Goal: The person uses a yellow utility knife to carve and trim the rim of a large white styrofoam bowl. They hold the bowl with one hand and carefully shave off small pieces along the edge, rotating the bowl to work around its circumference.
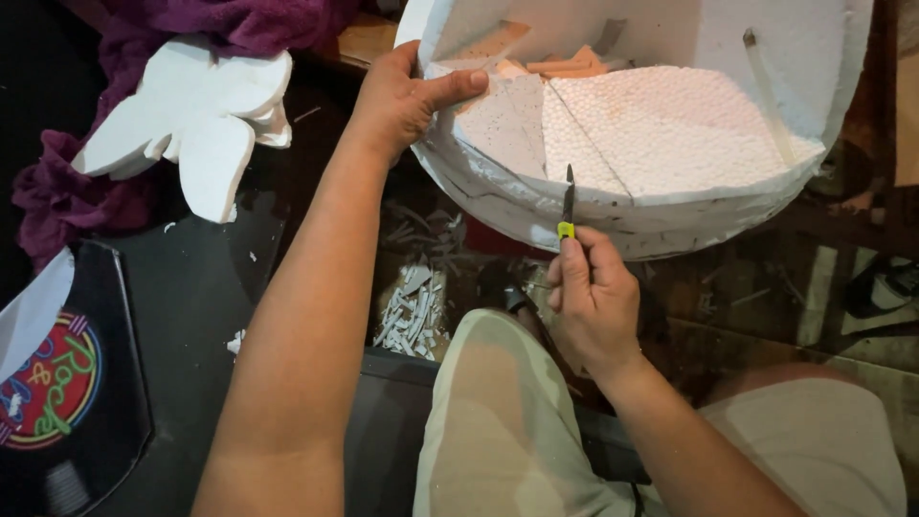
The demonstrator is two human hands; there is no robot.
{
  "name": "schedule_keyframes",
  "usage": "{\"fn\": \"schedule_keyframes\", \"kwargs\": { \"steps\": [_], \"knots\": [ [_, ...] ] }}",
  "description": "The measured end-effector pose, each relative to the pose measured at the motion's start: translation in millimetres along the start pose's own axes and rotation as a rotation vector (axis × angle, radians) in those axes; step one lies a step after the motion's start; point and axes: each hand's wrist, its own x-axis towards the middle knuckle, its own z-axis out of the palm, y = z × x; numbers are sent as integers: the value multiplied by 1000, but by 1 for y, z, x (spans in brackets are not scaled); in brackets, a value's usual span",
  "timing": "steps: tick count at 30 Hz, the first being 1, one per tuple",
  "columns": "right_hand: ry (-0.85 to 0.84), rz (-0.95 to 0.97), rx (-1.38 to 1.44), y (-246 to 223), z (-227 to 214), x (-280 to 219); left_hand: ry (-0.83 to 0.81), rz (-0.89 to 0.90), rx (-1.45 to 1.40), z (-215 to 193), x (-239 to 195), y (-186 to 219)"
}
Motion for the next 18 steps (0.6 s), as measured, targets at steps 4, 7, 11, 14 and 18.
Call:
{"fn": "schedule_keyframes", "kwargs": {
  "steps": [4, 7, 11, 14, 18],
  "knots": [
    [-25, -50, -42, 8, -5, -1, 6, 6, 56, -1, 1, -3],
    [-34, -98, -95, 12, -9, -1, 9, -3, 60, -1, -1, 1],
    [-36, -162, -129, 14, -9, 4, 9, -23, 21, 0, -5, 5],
    [-13, -174, -135, 11, -5, 7, 5, -4, 42, 0, -3, 3],
    [-9, -231, -164, 4, 0, -1, 9, 8, 48, 0, -5, 3]
  ]
}}
